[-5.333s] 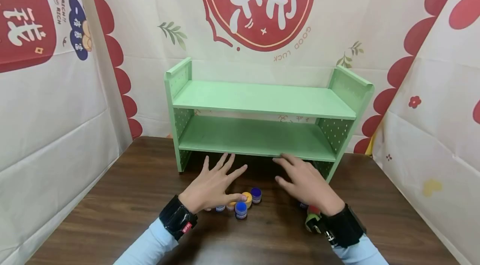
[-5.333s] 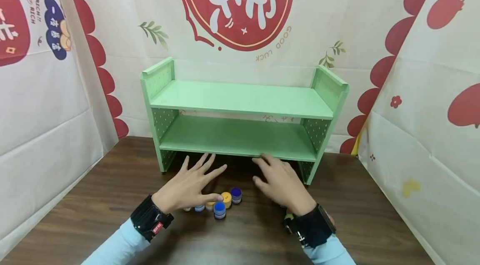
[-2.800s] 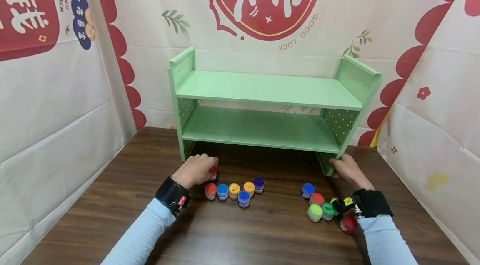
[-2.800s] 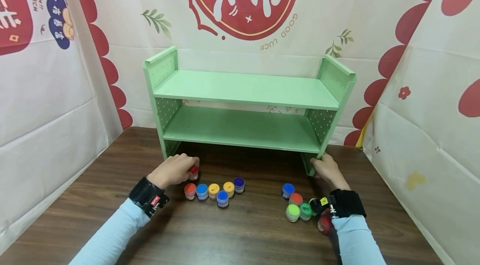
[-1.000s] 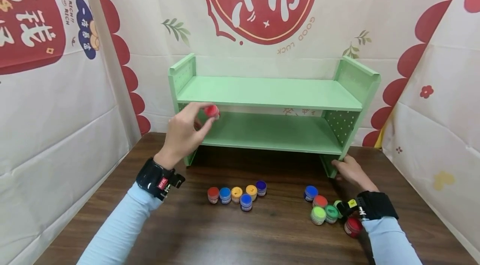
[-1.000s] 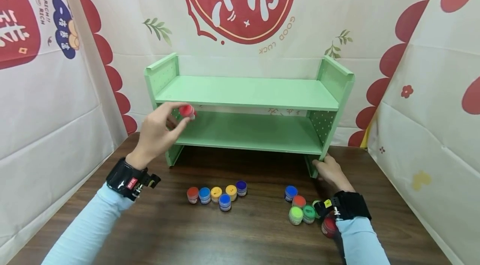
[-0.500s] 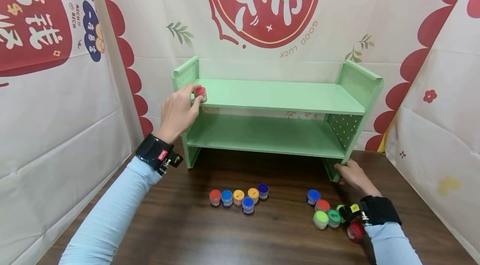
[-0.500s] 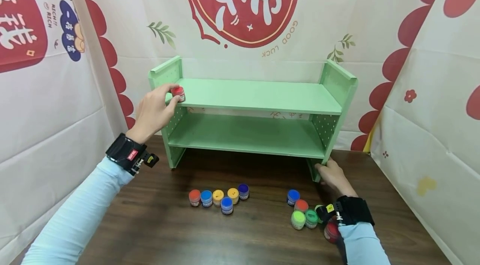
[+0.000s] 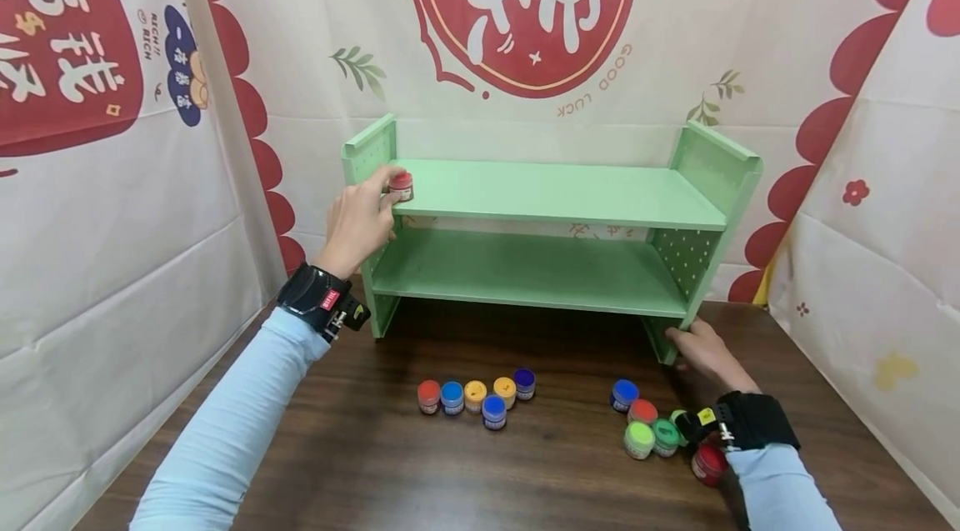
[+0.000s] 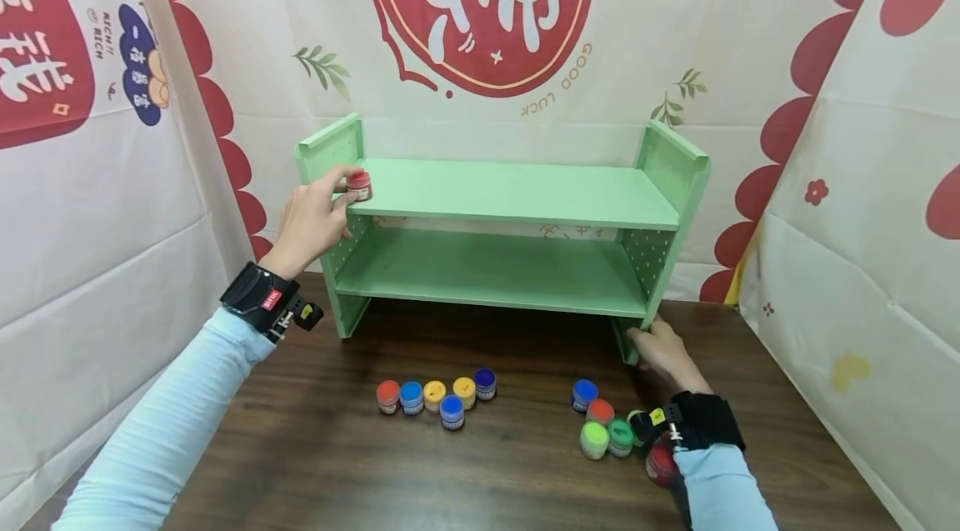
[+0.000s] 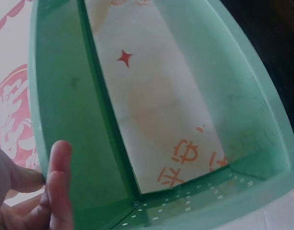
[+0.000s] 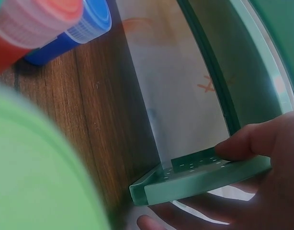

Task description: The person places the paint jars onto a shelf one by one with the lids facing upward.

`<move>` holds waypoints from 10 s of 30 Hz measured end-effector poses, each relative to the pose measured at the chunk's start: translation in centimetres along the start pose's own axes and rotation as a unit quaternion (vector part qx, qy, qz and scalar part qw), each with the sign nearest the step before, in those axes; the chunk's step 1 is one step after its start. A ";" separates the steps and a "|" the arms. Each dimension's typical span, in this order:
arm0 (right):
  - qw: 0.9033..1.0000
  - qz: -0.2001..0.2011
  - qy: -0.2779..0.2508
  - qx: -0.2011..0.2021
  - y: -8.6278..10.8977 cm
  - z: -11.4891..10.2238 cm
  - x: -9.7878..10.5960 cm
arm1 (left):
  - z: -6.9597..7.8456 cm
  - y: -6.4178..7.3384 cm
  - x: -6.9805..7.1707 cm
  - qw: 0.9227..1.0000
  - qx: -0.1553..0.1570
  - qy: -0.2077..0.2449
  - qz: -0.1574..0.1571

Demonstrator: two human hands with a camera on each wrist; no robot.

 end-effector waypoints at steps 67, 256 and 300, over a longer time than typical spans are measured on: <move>1.000 0.000 0.015 0.002 -0.3 0.2 -0.2 | -1.8 11.4 -9.2 0.855 0.069 0.002 -0.514; 1.000 -0.011 -0.001 -0.022 -0.6 0.7 0.0 | 1.2 10.3 -10.9 0.974 -0.201 0.066 0.083; 1.000 -0.011 -0.001 -0.021 -0.6 0.7 -0.3 | 0.0 12.7 -14.2 0.914 -0.108 -0.027 -0.390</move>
Point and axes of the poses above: each hand's wrist, its own y-axis away from the middle knuckle, its own x-axis out of the back of the hand, z = x × y, the point moved 1 cm from there along -y, towards the middle knuckle
